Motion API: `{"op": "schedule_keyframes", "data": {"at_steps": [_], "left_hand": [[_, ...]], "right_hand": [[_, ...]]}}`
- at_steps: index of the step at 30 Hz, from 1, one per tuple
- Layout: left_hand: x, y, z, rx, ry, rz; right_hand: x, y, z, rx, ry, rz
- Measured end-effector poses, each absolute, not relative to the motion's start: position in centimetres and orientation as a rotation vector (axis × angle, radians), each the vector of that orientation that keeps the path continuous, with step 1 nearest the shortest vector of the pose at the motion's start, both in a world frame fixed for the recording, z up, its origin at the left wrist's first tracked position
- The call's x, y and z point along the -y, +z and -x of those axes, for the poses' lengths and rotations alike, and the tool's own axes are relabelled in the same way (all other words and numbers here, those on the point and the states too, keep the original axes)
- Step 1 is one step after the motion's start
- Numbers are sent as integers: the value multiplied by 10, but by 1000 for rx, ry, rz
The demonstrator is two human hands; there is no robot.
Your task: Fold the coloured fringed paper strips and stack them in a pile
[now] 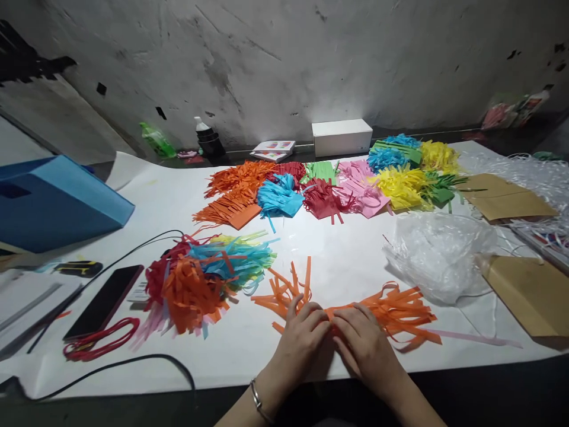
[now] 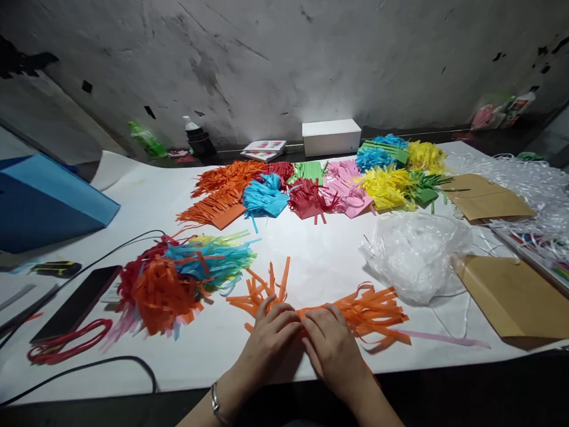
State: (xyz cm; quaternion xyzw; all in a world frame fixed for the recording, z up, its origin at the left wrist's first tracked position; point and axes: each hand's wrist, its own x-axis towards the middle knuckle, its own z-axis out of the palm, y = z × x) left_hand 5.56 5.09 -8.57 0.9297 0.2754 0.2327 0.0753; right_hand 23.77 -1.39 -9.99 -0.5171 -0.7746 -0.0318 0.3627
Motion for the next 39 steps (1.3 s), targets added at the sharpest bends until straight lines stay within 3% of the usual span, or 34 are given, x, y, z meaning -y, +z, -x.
{"op": "schedule_keyframes", "data": {"at_steps": [9, 17, 24, 30, 39], "left_hand": [[-41, -87, -39, -1056, 726, -2579], [-49, -80, -54, -1426, 432, -2627], [-51, -81, -55, -1433, 433, -2599], [-42, -89, -47, -1078, 783, -2705], [-45, -94, -39, -957, 850, -2597]], "right_hand": [[27, -111, -248, 1952, -55, 1546], [7, -100, -238, 1798, -119, 1867], [12, -107, -233, 2028, -67, 1428], [12, -107, -233, 1952, -57, 1446], [22, -112, -236, 1984, -24, 1350]]}}
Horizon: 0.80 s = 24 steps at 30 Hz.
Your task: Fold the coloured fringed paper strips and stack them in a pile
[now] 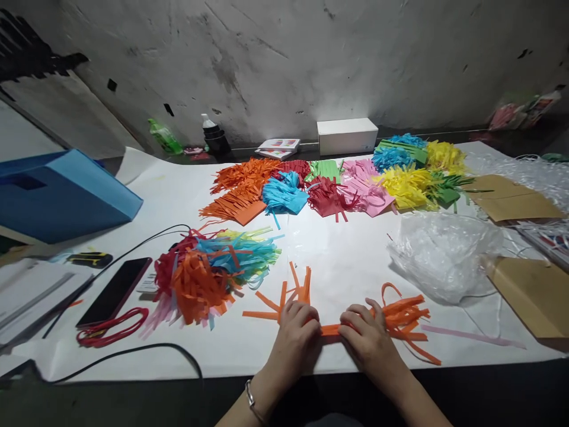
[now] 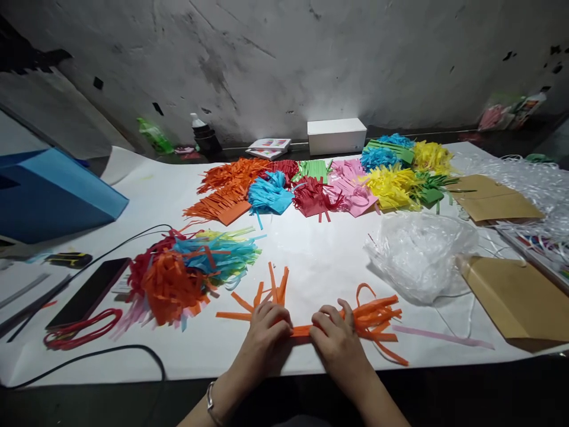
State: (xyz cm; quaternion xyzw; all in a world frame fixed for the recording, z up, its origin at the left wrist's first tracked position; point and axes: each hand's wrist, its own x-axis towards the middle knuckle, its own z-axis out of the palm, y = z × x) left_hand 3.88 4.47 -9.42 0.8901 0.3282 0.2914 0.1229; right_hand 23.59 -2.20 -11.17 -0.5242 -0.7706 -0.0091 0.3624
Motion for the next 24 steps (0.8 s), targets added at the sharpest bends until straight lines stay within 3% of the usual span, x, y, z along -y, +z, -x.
{"op": "schedule_keyframes", "data": {"at_steps": [8, 15, 24], "left_hand": [[-32, -89, -23, -1010, 737, -2523], [-35, -87, -33, -1257, 614, -2432], [-30, -91, -36, -825, 665, -2681]], "right_hand": [[36, -106, -258, 1911, 151, 1436], [28, -106, -236, 1714, 6, 1618], [30, -107, -236, 2042, 16, 1393]]}}
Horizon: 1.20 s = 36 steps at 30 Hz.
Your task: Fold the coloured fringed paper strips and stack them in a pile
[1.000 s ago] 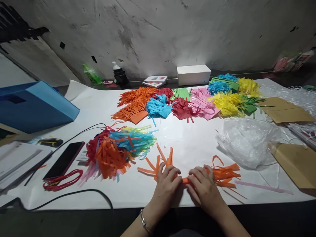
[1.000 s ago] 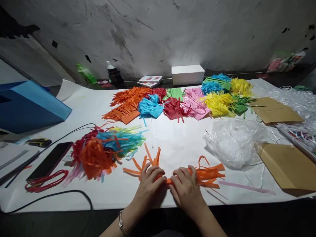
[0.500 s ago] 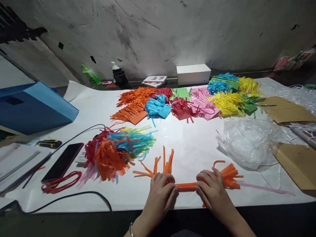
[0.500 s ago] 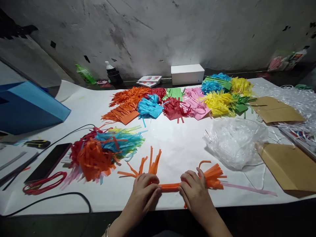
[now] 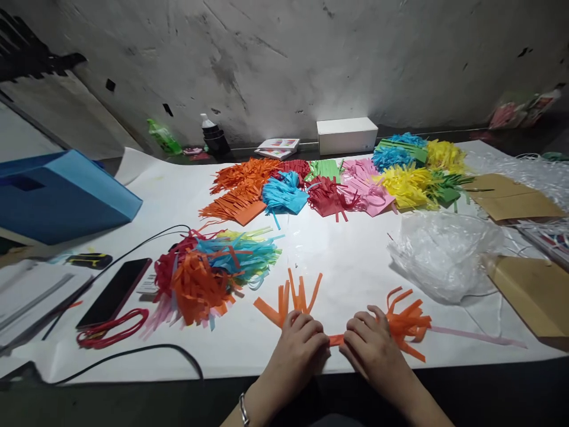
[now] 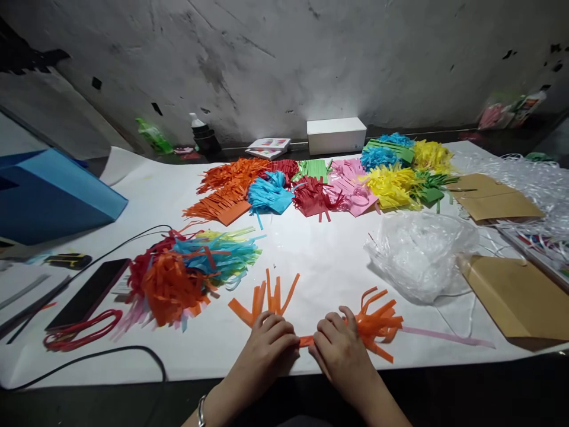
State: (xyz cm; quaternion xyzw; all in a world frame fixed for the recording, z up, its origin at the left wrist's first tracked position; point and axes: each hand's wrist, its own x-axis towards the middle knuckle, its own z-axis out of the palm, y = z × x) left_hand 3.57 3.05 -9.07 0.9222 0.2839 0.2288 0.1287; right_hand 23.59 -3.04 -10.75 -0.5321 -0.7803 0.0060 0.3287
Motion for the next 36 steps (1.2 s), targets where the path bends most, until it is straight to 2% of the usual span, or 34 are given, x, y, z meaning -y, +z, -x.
{"op": "schedule_keyframes", "data": {"at_steps": [8, 21, 30, 36], "left_hand": [[-27, -92, -37, -877, 670, -2633], [-23, -85, -28, -916, 701, -2584], [-18, -76, -50, -1313, 406, -2577], [-24, -84, -41, -974, 537, -2770]], "right_hand": [[31, -108, -226, 2085, -7, 1332], [43, -100, -244, 1982, 154, 1352], [46, -108, -219, 1672, 66, 1651], [49, -108, -222, 1940, 51, 1441]]}}
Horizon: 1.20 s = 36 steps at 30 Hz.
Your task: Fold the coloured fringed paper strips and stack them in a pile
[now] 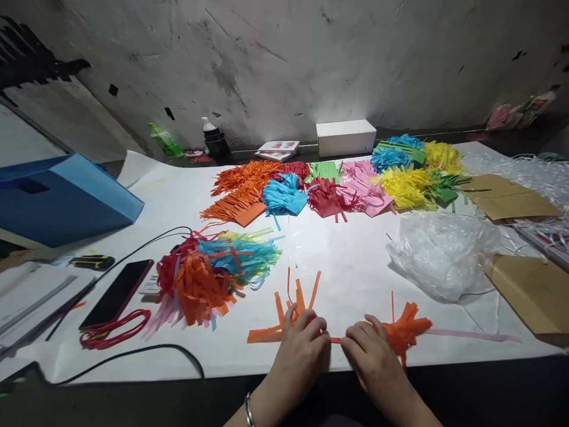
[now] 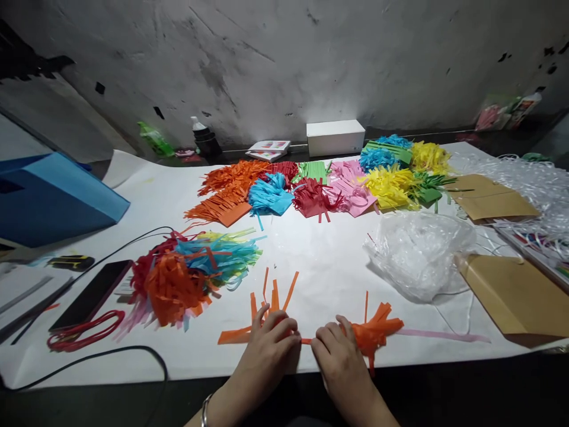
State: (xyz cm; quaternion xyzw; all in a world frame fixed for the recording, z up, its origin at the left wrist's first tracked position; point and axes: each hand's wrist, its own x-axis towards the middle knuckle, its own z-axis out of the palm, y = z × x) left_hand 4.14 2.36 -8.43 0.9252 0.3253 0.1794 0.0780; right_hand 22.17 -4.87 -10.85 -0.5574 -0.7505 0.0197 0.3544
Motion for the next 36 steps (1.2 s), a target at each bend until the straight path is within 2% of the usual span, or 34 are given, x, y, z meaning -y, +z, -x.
{"op": "schedule_keyframes", "data": {"at_steps": [7, 11, 15, 18, 21, 24, 26, 33, 36], "left_hand": [[-36, -93, -51, -864, 634, -2788], [-32, -61, -48, -880, 563, -2365], [-24, -26, -51, -828, 526, -1871], [-22, -17, -69, -774, 440, -1455], [-20, -21, -94, -675, 503, -1231], [-19, -27, -117, -650, 690, -1284], [-21, -30, -129, -635, 758, -1367], [-41, -24, -167, -427, 767, -1948], [-48, -16, -185, -314, 687, -2086]], "right_hand": [[36, -111, -224, 2064, -128, 1451], [39, -96, -237, 2098, -192, 1333], [51, -60, -258, 2083, -278, 1131], [53, -35, -266, 2017, -252, 1106], [52, -23, -268, 1797, -90, 1113], [53, -32, -269, 1546, 112, 1113], [56, -47, -270, 1462, 109, 1141], [61, -83, -292, 1225, -111, 1263], [59, -84, -318, 1223, 17, 1288]]}}
